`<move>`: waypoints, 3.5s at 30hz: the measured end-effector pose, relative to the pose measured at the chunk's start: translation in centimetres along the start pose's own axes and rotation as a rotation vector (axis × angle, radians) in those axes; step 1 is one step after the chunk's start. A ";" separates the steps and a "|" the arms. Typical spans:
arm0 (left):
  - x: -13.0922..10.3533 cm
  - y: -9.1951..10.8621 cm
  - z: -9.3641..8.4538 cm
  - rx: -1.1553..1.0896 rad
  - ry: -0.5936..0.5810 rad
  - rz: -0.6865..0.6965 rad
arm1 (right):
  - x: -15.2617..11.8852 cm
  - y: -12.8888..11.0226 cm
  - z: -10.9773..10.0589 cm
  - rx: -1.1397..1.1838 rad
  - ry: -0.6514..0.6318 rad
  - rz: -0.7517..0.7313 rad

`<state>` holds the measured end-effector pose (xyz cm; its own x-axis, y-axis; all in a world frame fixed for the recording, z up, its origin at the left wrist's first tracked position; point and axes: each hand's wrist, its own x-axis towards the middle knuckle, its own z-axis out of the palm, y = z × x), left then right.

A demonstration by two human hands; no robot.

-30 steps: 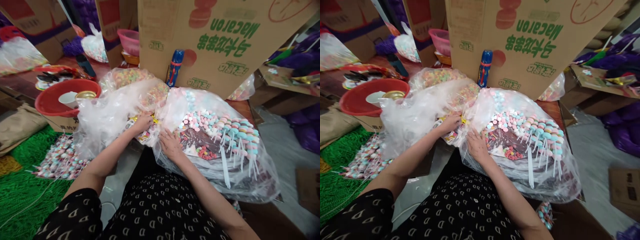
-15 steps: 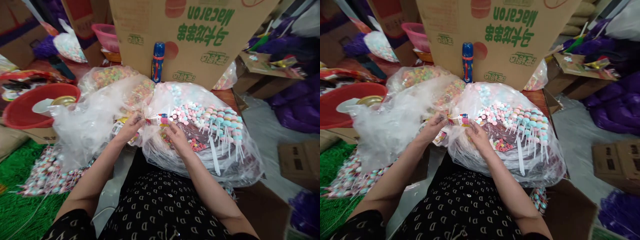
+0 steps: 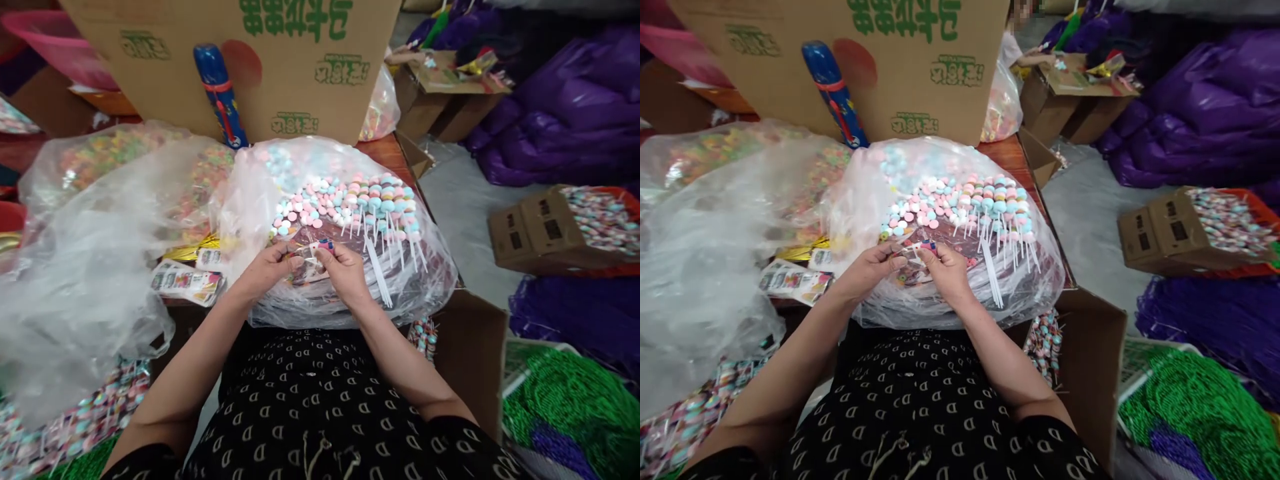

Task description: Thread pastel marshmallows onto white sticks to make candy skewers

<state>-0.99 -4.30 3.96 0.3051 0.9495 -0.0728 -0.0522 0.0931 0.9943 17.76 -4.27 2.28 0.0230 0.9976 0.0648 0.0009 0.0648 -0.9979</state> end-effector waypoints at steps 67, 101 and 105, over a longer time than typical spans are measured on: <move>1.2 -2.4 1.8 0.119 0.124 -0.024 | -0.1 -0.1 -2.1 -0.302 0.038 -0.074; 1.9 -1.0 -1.8 -0.559 0.133 -0.056 | 6.7 0.5 -0.7 0.244 0.258 0.310; 1.8 -1.2 -2.3 -0.538 0.099 -0.039 | 3.8 -0.2 -1.7 0.321 0.162 0.233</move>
<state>-2.58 -1.96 2.42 0.2265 0.9637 -0.1414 -0.5297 0.2437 0.8124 19.58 -0.49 2.73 0.1423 0.9716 -0.1890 -0.3333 -0.1327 -0.9334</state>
